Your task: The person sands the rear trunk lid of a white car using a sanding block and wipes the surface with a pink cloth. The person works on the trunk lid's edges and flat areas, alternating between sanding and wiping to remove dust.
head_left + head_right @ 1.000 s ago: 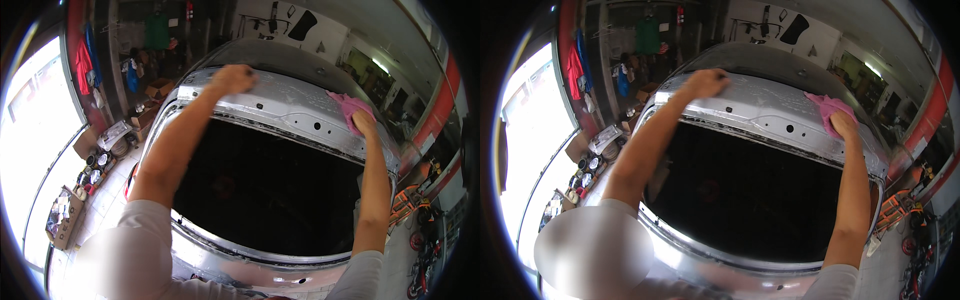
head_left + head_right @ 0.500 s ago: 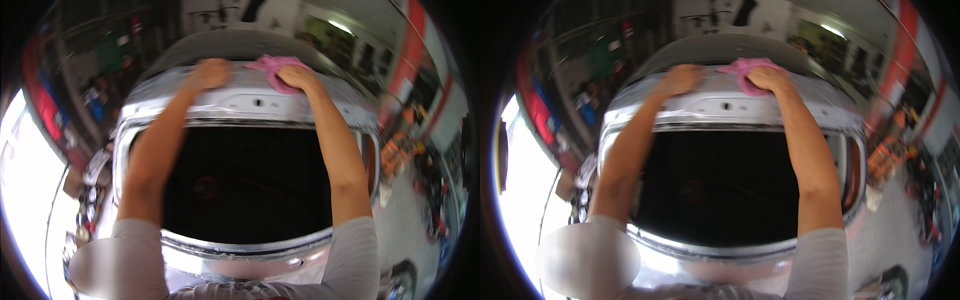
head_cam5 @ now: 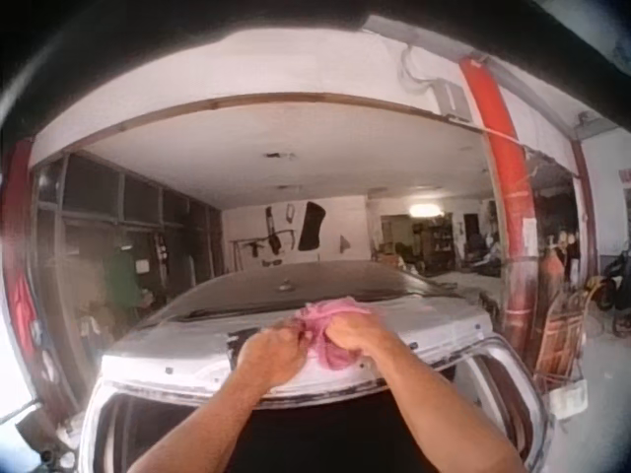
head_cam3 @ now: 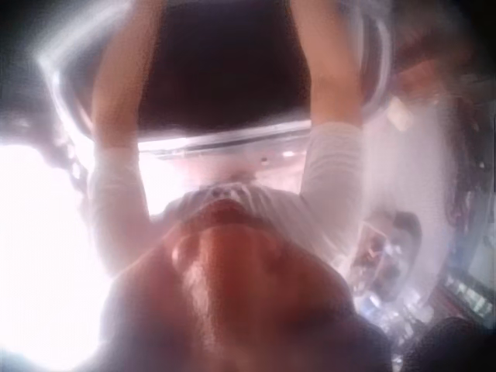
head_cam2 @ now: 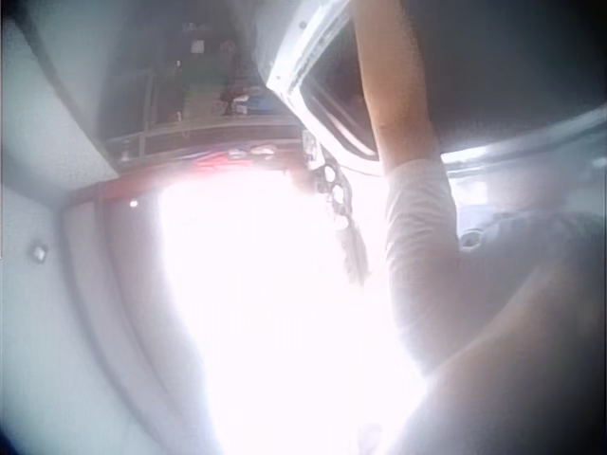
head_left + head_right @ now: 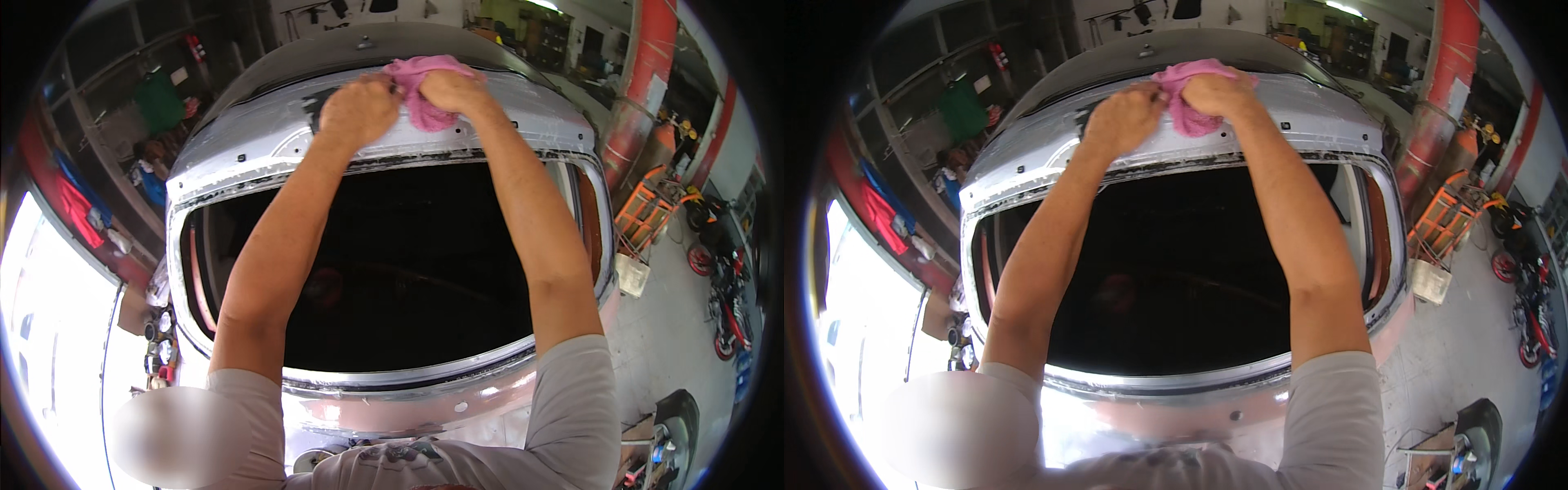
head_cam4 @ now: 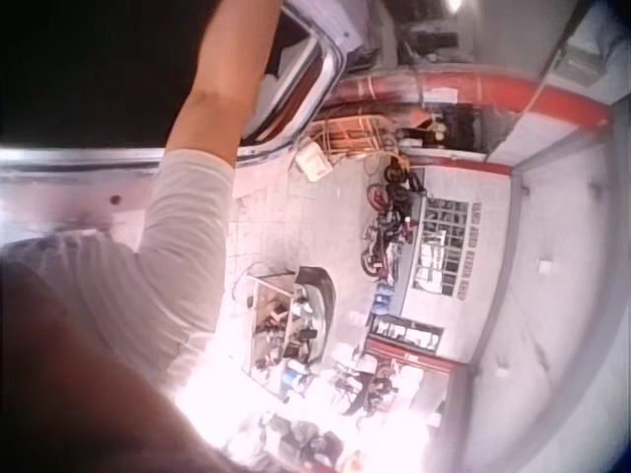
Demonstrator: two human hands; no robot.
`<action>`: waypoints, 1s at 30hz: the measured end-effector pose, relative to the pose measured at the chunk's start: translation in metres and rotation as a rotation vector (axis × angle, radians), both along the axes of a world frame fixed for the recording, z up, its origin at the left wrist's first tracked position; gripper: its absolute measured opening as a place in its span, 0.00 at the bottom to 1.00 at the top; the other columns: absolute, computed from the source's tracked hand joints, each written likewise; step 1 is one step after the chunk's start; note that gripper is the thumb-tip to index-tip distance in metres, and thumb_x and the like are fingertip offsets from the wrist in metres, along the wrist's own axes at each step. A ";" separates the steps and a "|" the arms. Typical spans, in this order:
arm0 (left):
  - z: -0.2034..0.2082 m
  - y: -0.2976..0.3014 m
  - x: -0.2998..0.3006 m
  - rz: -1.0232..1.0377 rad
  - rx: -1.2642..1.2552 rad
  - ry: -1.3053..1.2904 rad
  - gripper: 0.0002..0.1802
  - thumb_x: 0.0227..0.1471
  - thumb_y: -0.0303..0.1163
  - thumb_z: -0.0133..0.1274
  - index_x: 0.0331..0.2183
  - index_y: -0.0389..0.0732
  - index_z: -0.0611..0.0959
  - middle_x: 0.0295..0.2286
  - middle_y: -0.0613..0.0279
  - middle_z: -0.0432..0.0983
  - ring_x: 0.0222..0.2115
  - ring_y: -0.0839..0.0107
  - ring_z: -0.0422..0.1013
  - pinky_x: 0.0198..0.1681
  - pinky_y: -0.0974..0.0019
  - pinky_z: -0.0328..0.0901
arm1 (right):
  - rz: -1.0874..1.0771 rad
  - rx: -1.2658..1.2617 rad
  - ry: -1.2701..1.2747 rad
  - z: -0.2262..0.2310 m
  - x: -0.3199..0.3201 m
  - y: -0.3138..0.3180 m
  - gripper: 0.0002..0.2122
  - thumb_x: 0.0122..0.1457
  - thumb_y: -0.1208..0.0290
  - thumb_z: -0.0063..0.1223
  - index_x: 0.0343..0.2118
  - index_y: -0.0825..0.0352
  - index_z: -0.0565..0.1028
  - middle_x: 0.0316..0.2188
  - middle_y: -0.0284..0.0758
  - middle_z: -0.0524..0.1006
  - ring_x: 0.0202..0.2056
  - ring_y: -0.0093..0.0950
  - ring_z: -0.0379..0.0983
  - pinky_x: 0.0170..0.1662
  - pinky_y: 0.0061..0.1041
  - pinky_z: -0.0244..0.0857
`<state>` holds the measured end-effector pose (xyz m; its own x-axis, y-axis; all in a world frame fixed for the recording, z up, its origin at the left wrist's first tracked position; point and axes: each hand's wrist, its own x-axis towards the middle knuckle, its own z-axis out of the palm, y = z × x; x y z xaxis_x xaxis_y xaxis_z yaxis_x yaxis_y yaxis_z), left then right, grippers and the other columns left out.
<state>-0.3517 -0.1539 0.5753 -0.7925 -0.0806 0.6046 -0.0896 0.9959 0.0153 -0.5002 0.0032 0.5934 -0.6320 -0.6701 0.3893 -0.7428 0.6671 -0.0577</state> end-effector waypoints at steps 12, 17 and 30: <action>-0.031 -0.079 0.087 0.168 0.121 0.095 0.20 0.68 0.46 0.48 0.48 0.42 0.84 0.41 0.44 0.85 0.43 0.42 0.80 0.50 0.45 0.72 | -0.152 -0.061 -0.226 -0.002 -0.004 0.050 0.21 0.68 0.55 0.42 0.41 0.63 0.85 0.39 0.41 0.86 0.42 0.36 0.84 0.55 0.38 0.69; -0.023 -0.015 0.040 -0.305 -0.003 0.178 0.26 0.67 0.49 0.52 0.53 0.37 0.83 0.55 0.44 0.78 0.57 0.45 0.73 0.62 0.49 0.68 | 0.070 0.180 0.213 -0.005 -0.019 0.006 0.21 0.67 0.59 0.41 0.43 0.67 0.85 0.47 0.50 0.83 0.49 0.41 0.82 0.53 0.40 0.71; -0.067 -0.225 0.159 0.204 0.220 0.210 0.27 0.71 0.51 0.43 0.57 0.42 0.82 0.53 0.42 0.80 0.54 0.40 0.76 0.58 0.45 0.69 | -0.168 0.016 -0.244 -0.014 0.026 0.034 0.14 0.45 0.68 0.52 0.33 0.58 0.87 0.41 0.36 0.87 0.49 0.34 0.81 0.52 0.40 0.72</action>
<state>-0.1925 -0.3789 0.5082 -0.6072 -0.3705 0.7029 -0.2579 0.9286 0.2667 -0.4739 0.0375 0.5793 -0.8079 -0.5533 0.2027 -0.5877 0.7815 -0.2093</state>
